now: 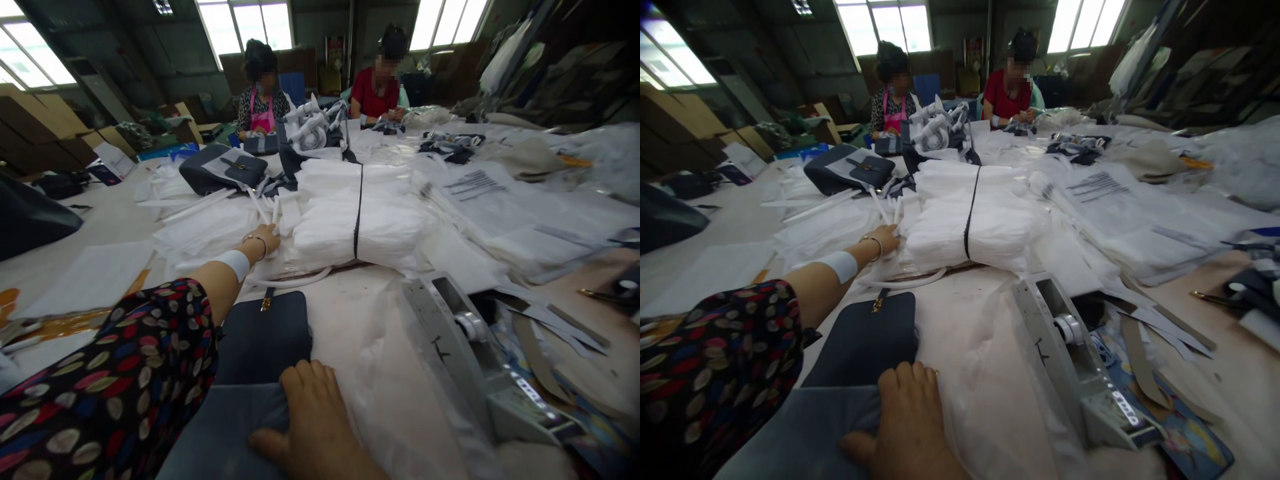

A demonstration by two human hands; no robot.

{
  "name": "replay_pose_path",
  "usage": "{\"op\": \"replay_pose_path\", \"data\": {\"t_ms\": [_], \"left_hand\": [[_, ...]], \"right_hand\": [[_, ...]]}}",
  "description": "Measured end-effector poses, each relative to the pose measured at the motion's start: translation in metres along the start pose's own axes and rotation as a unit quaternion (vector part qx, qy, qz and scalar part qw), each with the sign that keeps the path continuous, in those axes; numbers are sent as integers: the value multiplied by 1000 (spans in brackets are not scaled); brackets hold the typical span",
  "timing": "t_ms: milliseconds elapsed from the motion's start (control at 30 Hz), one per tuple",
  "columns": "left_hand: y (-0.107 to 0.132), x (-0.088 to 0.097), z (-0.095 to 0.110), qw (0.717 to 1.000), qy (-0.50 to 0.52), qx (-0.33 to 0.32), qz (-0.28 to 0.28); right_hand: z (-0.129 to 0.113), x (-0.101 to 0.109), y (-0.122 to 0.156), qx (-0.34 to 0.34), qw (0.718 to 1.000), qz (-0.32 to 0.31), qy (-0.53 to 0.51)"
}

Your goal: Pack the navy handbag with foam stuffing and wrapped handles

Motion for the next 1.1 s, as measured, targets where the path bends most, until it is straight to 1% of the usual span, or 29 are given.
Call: {"op": "replay_pose_path", "data": {"t_ms": [100,167,233,267,300,333,367,400,433,500,533,567,600,633,667,733,933,1033,1100], "left_hand": [[22,12,3,999,9,1,43],[43,28,1,996,23,10,88],[74,49,-5,985,52,14,163],[95,59,-8,977,66,1,204],[117,66,-10,968,76,-24,240],[140,69,-11,961,79,-64,256],[162,67,-10,959,75,-112,248],[183,58,-10,962,67,-159,213],[203,43,-11,965,56,-202,158],[244,6,-18,965,6,-260,40],[263,-14,-24,961,-26,-275,-16],[278,-30,-32,959,-46,-273,-58],[290,-43,-42,959,-55,-263,-87],[299,-51,-50,961,-56,-251,-101],[305,-55,-55,964,-51,-241,-104],[312,-56,-56,966,-43,-236,-92],[323,-49,-27,957,-56,-266,-98],[336,-48,-17,951,-75,-290,-75],[346,-51,-13,944,-100,-309,-54]], "right_hand": [[-2,2,3,5,1000,9,4],[-4,4,5,12,1000,16,9],[-6,6,7,21,999,21,12],[-7,7,8,24,999,22,16],[-8,8,8,24,999,22,22],[-9,8,8,24,999,20,30],[-9,9,8,24,999,18,41],[-10,9,7,24,998,17,52],[-11,9,7,24,998,16,63],[-12,8,7,26,996,16,81],[-13,7,7,26,996,17,88],[-14,7,7,26,995,19,95],[-15,6,8,28,994,22,103],[-17,6,9,31,993,26,112],[-19,6,10,34,992,31,119],[-22,6,13,41,990,41,131],[-31,6,21,48,982,74,166],[-35,5,22,55,980,82,175],[-36,5,22,60,979,84,178]]}}
Point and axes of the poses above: each hand's wrist, its own y-axis away from the middle knuckle, its own x-axis out of the back of the hand, z = x × y, the point moved 10 cm from there along -y, towards the middle knuckle, and after that the axes turned 12 degrees about -z, right-handed, at the moved point
